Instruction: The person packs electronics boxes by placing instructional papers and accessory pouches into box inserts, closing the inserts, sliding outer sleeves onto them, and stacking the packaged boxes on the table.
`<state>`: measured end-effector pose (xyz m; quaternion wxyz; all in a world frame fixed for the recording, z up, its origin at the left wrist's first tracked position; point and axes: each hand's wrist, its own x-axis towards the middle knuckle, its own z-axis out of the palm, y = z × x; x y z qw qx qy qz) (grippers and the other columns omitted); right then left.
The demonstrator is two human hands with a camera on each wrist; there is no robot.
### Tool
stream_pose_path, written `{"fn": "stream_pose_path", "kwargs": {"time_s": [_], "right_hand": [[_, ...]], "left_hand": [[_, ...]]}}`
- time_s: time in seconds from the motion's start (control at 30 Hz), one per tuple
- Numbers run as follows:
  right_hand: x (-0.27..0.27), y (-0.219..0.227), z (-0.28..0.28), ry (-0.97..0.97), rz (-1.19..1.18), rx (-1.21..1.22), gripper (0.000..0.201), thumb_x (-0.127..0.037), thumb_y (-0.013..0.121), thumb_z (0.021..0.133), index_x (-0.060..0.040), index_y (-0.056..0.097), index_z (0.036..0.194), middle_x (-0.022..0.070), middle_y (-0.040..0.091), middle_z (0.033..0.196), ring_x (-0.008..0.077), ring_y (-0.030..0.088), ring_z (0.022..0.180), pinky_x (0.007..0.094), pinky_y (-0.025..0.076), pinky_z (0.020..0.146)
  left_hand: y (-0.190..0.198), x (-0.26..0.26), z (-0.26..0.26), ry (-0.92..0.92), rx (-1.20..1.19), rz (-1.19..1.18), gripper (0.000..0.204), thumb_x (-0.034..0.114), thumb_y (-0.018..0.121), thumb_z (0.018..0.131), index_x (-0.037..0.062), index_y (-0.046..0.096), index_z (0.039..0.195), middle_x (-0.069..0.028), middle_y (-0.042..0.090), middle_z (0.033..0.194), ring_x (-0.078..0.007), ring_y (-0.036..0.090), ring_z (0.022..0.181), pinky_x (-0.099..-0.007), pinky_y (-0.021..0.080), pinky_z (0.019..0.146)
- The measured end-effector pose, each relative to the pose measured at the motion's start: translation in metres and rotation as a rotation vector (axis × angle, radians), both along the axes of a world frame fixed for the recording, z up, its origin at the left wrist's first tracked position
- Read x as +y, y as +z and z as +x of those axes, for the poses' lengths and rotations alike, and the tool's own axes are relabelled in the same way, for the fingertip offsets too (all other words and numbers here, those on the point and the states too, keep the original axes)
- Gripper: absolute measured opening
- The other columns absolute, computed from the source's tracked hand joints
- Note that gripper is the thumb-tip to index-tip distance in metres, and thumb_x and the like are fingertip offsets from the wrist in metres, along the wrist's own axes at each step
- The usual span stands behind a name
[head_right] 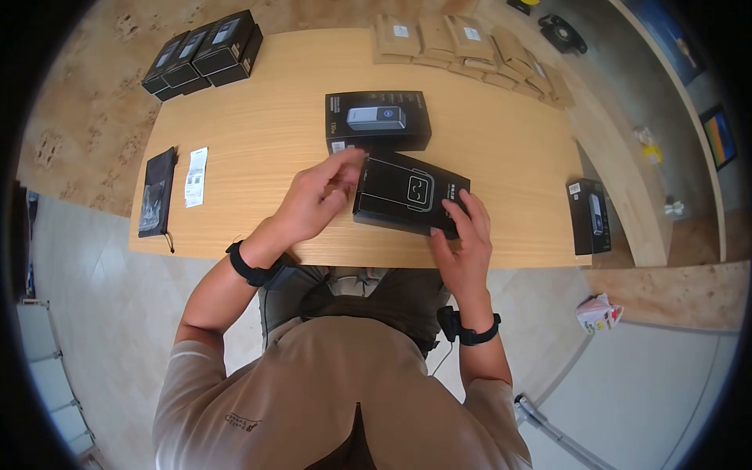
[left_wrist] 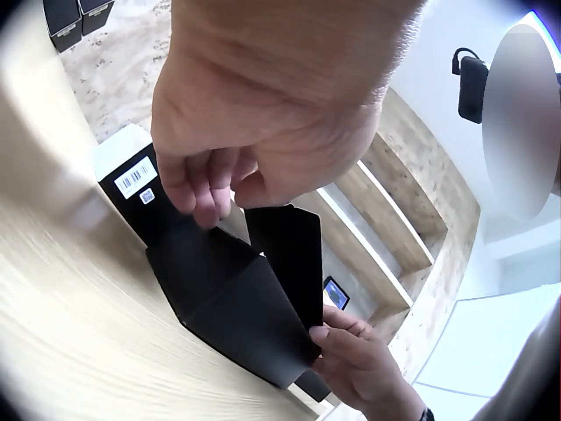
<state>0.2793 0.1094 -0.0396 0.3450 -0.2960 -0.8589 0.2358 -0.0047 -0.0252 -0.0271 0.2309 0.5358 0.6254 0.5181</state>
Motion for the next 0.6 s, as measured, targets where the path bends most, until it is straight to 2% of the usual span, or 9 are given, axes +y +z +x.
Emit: {"fn": "stream_pose_path", "kwargs": {"time_s": [0.07, 0.13, 0.17, 0.23, 0.33, 0.6], "right_hand": [[-0.001, 0.001, -0.001, -0.002, 0.005, -0.003, 0.049, -0.002, 0.083, 0.088, -0.0045, 0.076, 0.136, 0.0217, 0.062, 0.157, 0.0450, 0.056, 0.147, 0.0509, 0.047, 0.121], [-0.002, 0.001, -0.001, -0.004, 0.010, -0.005, 0.049, -0.002, 0.083, 0.087, -0.0046, 0.075, 0.136, 0.0217, 0.062, 0.156, 0.0452, 0.056, 0.147, 0.0510, 0.048, 0.121], [-0.002, 0.001, -0.001, -0.001, 0.013, -0.006, 0.049, -0.002, 0.083, 0.087, -0.0045, 0.075, 0.136, 0.0217, 0.062, 0.156, 0.0452, 0.056, 0.147, 0.0511, 0.047, 0.121], [-0.002, 0.000, -0.001, 0.001, 0.016, -0.006, 0.050, -0.002, 0.083, 0.087, -0.0044, 0.075, 0.136, 0.0216, 0.061, 0.156, 0.0451, 0.056, 0.147, 0.0512, 0.047, 0.121], [-0.001, -0.001, -0.001, 0.008, 0.034, -0.016, 0.050, -0.002, 0.083, 0.087, -0.0042, 0.075, 0.137, 0.0216, 0.060, 0.158, 0.0452, 0.054, 0.148, 0.0514, 0.047, 0.121], [-0.003, -0.003, 0.001, 0.008, 0.049, -0.047, 0.051, -0.004, 0.083, 0.087, -0.0048, 0.075, 0.137, 0.0215, 0.058, 0.160, 0.0457, 0.052, 0.150, 0.0524, 0.046, 0.122]], "left_hand": [[0.002, 0.000, 0.000, 0.002, -0.018, 0.012, 0.049, 0.003, 0.072, 0.101, 0.0014, 0.063, 0.149, -0.0149, 0.076, 0.104, -0.0239, 0.074, 0.092, -0.0352, 0.060, 0.087], [0.006, 0.000, 0.001, 0.047, -0.031, -0.054, 0.039, 0.008, 0.074, 0.103, -0.0016, 0.069, 0.141, -0.0112, 0.075, 0.090, -0.0179, 0.070, 0.079, -0.0328, 0.059, 0.080], [0.009, 0.000, 0.001, 0.046, -0.032, -0.055, 0.039, 0.008, 0.074, 0.103, -0.0016, 0.069, 0.141, -0.0112, 0.075, 0.090, -0.0179, 0.070, 0.079, -0.0328, 0.059, 0.080], [0.014, 0.001, -0.001, 0.030, -0.024, -0.236, 0.033, 0.010, 0.076, 0.105, -0.0003, 0.071, 0.136, -0.0008, 0.067, 0.083, -0.0089, 0.060, 0.078, -0.0274, 0.052, 0.076], [0.009, 0.004, 0.004, 0.088, -0.137, -0.122, 0.031, 0.012, 0.081, 0.103, -0.0015, 0.073, 0.130, 0.0016, 0.064, 0.082, -0.0074, 0.056, 0.076, -0.0262, 0.051, 0.074], [0.005, 0.008, -0.002, 0.054, -0.081, -0.175, 0.029, 0.010, 0.080, 0.103, -0.0029, 0.074, 0.128, 0.0031, 0.062, 0.082, -0.0059, 0.054, 0.076, -0.0256, 0.050, 0.073]]}}
